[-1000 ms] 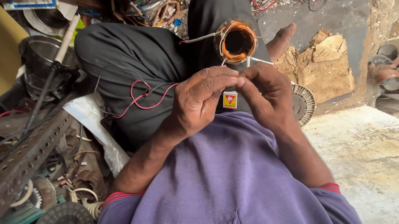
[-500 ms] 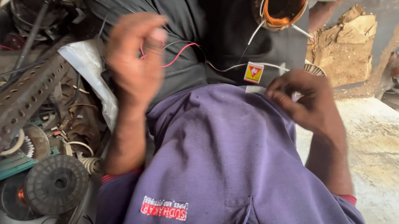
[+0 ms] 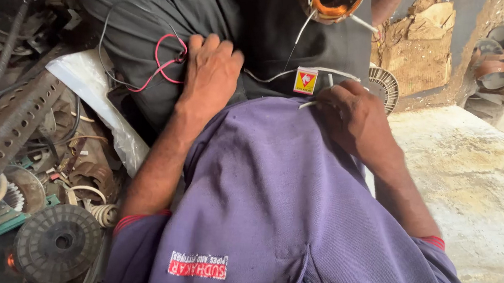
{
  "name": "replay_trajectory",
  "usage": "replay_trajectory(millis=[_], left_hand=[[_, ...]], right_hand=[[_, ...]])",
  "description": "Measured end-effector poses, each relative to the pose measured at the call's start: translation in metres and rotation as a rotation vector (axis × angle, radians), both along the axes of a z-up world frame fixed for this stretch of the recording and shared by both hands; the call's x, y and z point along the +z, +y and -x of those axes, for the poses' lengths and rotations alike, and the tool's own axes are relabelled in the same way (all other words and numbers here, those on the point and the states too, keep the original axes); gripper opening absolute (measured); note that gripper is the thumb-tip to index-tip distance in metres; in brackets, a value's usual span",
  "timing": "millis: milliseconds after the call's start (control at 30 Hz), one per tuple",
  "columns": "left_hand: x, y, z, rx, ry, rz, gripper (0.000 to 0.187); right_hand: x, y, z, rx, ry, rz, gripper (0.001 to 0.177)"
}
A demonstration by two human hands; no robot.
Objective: The person is repairing an electrical component, likely a motor stator, by stripping and twisting wires. They use a small tool to strip the insulation from the wires and then twist them together. The person also uses scissors to cut the wires.
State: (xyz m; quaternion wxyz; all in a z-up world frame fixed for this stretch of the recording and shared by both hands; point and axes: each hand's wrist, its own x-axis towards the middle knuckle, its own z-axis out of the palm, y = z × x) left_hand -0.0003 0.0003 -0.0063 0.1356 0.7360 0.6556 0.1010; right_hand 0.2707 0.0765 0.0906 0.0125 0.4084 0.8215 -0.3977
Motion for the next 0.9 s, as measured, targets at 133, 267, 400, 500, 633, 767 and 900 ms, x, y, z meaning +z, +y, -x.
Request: replay_trajectory(millis=[133, 267, 400, 500, 633, 767, 900], left_hand=[[0.010, -0.004, 0.019, -0.002, -0.152, -0.034, 0.011], [0.044, -0.015, 0.037, 0.136, -0.490, -0.033, 0.007], [0.081, -0.019, 0.040, 0.341, -0.832, -0.067, 0.016], [0.097, -0.019, 0.029, 0.383, -1.016, -0.045, 0.014], [0.111, -0.017, 0.006, 0.371, -0.975, -0.048, 0.016], [0.125, -0.010, -0.007, 0.315, -0.897, -0.127, 0.016], [0.127, -0.009, -0.014, 0.213, -0.879, -0.116, 0.021]], right_hand=[[0.004, -0.001, 0.001, -0.036, 0.032, 0.029, 0.022], [0.007, 0.000, -0.005, -0.018, 0.052, -0.012, 0.022], [0.017, 0.005, 0.001, -0.053, 0.167, -0.141, 0.022], [0.025, 0.009, 0.016, -0.192, 0.301, -0.106, 0.027], [0.032, 0.011, 0.037, -0.133, 0.618, -0.048, 0.046], [0.033, 0.015, 0.066, -0.049, 0.666, -0.196, 0.026], [0.031, 0.015, 0.078, -0.046, 0.675, -0.150, 0.020]])
